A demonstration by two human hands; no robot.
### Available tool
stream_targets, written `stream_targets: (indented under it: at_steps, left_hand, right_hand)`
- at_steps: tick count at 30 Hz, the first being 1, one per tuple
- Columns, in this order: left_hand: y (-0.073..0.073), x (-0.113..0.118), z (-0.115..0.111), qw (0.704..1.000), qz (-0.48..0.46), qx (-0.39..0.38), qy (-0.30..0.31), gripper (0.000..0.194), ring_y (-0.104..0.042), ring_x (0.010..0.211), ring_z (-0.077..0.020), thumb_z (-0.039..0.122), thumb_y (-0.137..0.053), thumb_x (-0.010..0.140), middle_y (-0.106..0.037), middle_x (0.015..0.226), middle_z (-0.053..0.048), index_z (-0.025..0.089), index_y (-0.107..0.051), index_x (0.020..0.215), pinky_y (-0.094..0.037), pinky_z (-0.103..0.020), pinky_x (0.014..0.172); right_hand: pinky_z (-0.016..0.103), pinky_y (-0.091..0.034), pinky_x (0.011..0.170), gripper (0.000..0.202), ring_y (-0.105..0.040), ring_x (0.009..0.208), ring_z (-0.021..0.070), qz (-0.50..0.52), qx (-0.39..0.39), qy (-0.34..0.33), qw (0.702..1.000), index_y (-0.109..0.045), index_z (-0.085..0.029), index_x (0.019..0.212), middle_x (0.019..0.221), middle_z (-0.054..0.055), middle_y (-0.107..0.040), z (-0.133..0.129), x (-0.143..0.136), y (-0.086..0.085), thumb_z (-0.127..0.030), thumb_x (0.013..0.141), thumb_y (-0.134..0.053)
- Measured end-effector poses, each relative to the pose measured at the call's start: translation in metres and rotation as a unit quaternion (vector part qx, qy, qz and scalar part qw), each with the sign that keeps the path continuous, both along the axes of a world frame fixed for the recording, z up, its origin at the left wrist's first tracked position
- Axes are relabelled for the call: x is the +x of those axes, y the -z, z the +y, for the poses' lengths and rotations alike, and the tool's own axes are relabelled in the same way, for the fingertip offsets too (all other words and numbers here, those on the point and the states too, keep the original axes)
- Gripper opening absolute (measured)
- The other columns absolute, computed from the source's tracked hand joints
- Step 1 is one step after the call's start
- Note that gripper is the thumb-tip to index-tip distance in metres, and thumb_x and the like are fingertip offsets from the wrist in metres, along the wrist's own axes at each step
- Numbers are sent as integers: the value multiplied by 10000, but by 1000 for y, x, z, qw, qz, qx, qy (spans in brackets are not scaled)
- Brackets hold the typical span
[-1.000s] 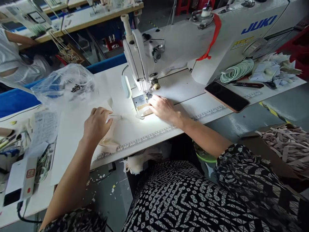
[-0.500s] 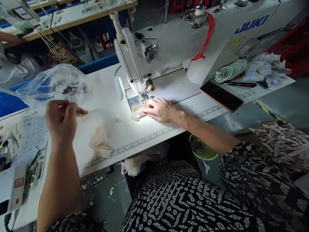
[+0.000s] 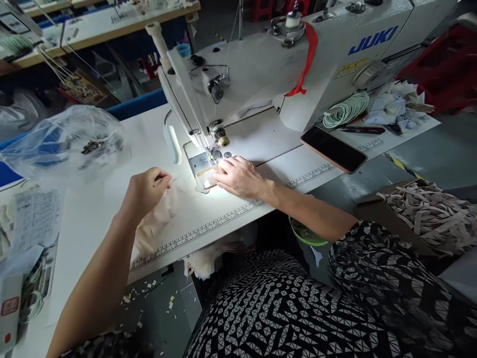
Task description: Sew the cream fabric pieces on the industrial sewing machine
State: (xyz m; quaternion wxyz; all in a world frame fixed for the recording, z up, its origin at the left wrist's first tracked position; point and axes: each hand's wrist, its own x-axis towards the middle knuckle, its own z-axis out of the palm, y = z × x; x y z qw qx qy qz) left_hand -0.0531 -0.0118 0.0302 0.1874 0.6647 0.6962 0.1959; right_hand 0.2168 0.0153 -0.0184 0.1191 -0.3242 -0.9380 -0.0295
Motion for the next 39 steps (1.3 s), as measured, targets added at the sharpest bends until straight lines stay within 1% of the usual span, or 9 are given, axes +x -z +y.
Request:
stream_targets:
  at_steps: [2,4,8,11,15,25,32,36,39]
  left_hand:
    - [-3,23,-2,997,-55,-13,53,205,-567,583,-174,419,-591,788,-705,677,-19,225,-650,755,-429,-293,599]
    - [1,48,0,987,-122,-33,95,225,-571,579,-163,433,-593,801,-701,679,-28,216,-625,752,-436,-291,589]
    - [21,74,16,987,-144,-5,76,188,-566,625,-156,370,-608,775,-646,660,-13,214,-560,682,-444,-297,618]
    - [33,72,27,993,-103,-7,55,168,-551,641,-161,340,-619,756,-614,660,-3,212,-565,662,-431,-307,621]
    - [38,67,30,994,-86,-16,64,132,-556,656,-171,318,-598,762,-620,677,-8,218,-571,680,-428,-316,628]
    - [34,76,28,997,-58,-18,38,106,-521,660,-164,273,-580,743,-593,676,10,216,-542,662,-385,-312,631]
    - [37,72,28,995,-83,-17,50,108,-535,657,-166,290,-594,745,-604,678,7,219,-561,672,-407,-314,630]
    - [39,69,30,994,-88,-28,59,126,-556,656,-175,298,-601,765,-622,679,-5,223,-554,675,-429,-316,621]
    - [36,69,29,997,-39,-23,67,122,-600,707,-207,280,-599,797,-655,748,-38,222,-557,699,-468,-344,657]
  right_hand:
    - [383,-342,802,367,-494,928,249,2,19,7,1000,-675,-156,1074,1037,120,-619,-2,-2,0,-274,1099,-329]
    - [391,-342,801,400,-491,924,255,8,22,11,1000,-684,-153,1039,1016,124,-625,-4,-3,1,-270,1100,-307]
    - [398,-342,795,402,-494,938,264,6,23,8,1000,-698,-150,1042,1033,136,-633,-4,-2,2,-263,1093,-316]
    - [394,-344,798,429,-502,939,257,4,32,8,999,-694,-150,1123,1028,127,-638,-3,-2,3,-260,1105,-280]
    - [396,-352,815,426,-510,950,260,10,26,11,1000,-689,-151,1162,1031,122,-641,-3,-2,2,-258,1104,-280]
    - [382,-346,801,324,-515,923,250,32,-17,43,998,-686,-156,996,1030,119,-624,0,11,0,-230,1064,-378]
    - [373,-341,794,333,-508,923,244,33,-25,31,999,-660,-201,1248,1071,103,-604,3,9,1,-232,1063,-384]
    - [389,-335,785,342,-507,916,254,-5,-13,20,1000,-679,-207,1196,1055,109,-606,3,8,-2,-205,1056,-366]
    - [407,-339,803,324,-509,928,264,-28,-3,5,1000,-684,-180,1138,1071,124,-619,4,5,-4,-183,1043,-374]
